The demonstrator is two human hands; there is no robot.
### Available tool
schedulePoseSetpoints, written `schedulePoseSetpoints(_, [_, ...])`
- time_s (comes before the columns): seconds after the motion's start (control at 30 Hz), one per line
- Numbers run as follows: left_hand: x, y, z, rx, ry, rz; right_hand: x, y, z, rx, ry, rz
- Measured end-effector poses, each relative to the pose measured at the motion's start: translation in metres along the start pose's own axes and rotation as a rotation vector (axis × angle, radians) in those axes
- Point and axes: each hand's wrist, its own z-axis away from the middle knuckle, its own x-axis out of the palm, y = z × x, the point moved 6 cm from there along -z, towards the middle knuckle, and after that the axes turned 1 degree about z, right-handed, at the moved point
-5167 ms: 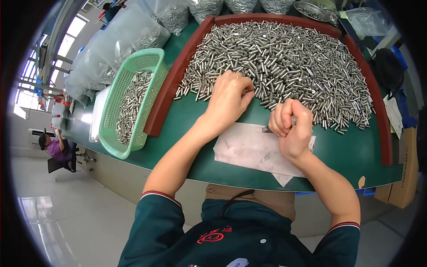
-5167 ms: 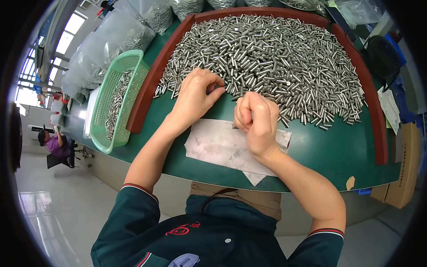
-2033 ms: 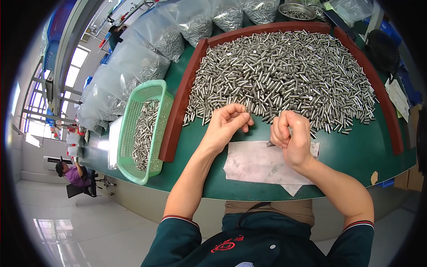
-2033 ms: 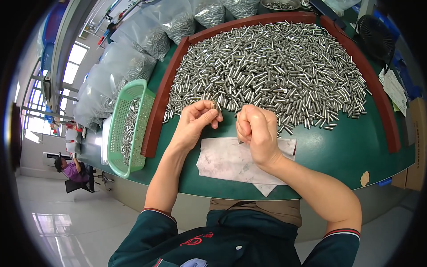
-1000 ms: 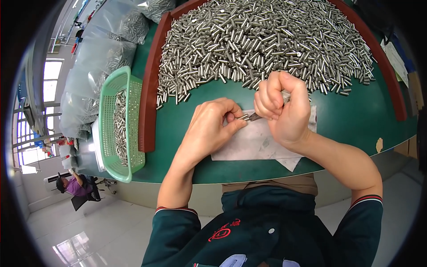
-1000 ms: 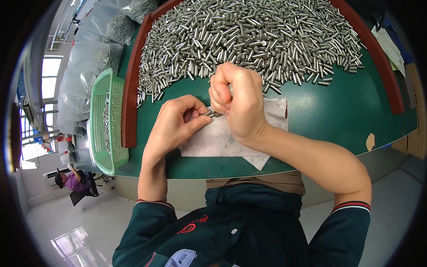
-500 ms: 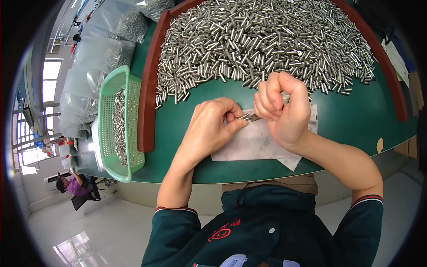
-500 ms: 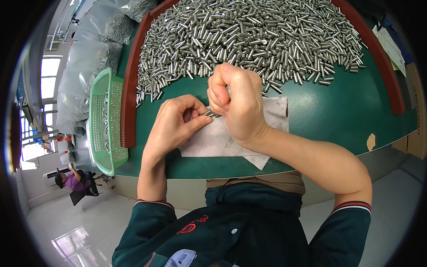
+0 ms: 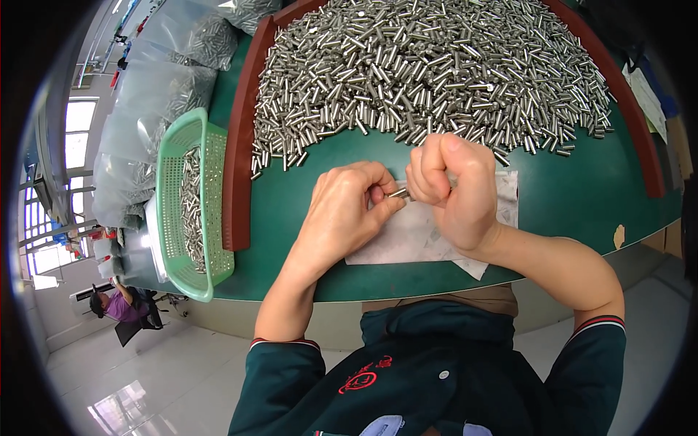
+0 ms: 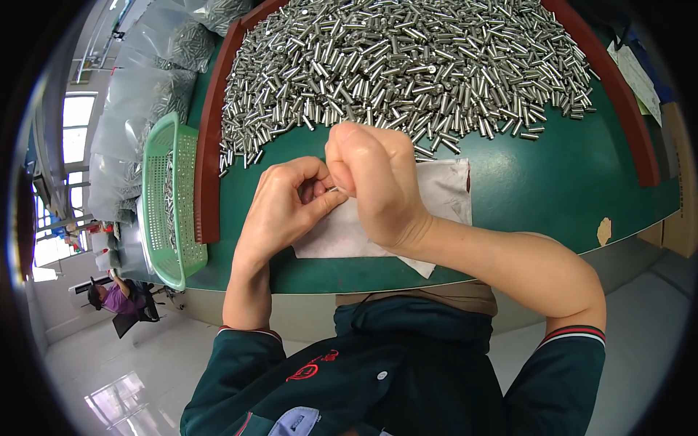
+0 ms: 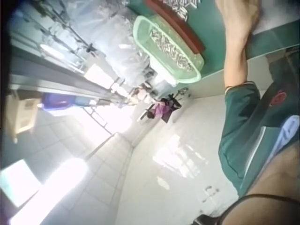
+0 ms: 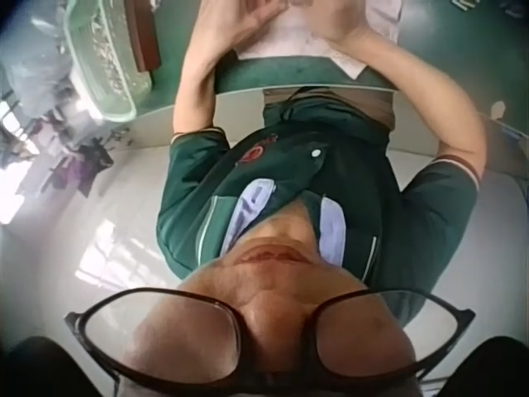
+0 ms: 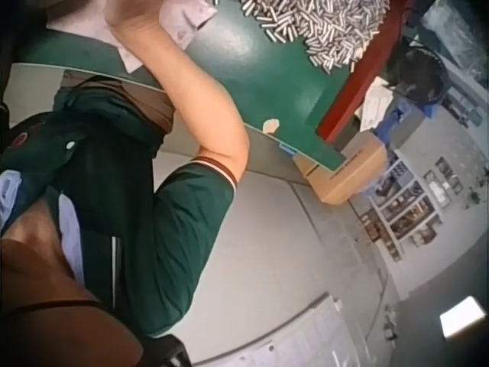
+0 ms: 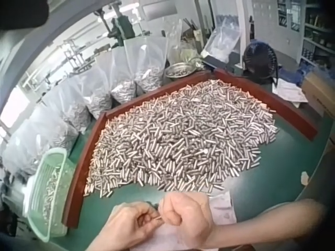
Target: Inserting small metal pins into cylindrical components using a handheld tool at a manufacturing workstation.
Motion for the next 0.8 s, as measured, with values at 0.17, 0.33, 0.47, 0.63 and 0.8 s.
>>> schedulePoseSetpoints(0.17, [-0.002,0.007,0.005,0.078,0.006,-0.041,-0.003,-0.010,-0.007,-0.043,-0.008,-0.154])
schedulePoseSetpoints(0.33, [0.002,0.007,0.004,0.174,0.080,-0.064,-0.008,-0.006,-0.010,-0.004,0.021,-0.170])
schedulePoseSetpoints(0.47, [0.002,0.010,0.006,0.221,0.120,-0.124,-0.010,-0.004,-0.012,0.029,0.042,-0.197])
schedulePoseSetpoints(0.63, [0.002,0.011,0.006,0.212,0.132,-0.126,-0.010,-0.002,-0.011,0.047,0.053,-0.207])
schedulePoseSetpoints(0.8, [0.003,0.008,0.007,0.204,0.130,-0.104,-0.011,0.000,-0.011,0.027,0.060,-0.278])
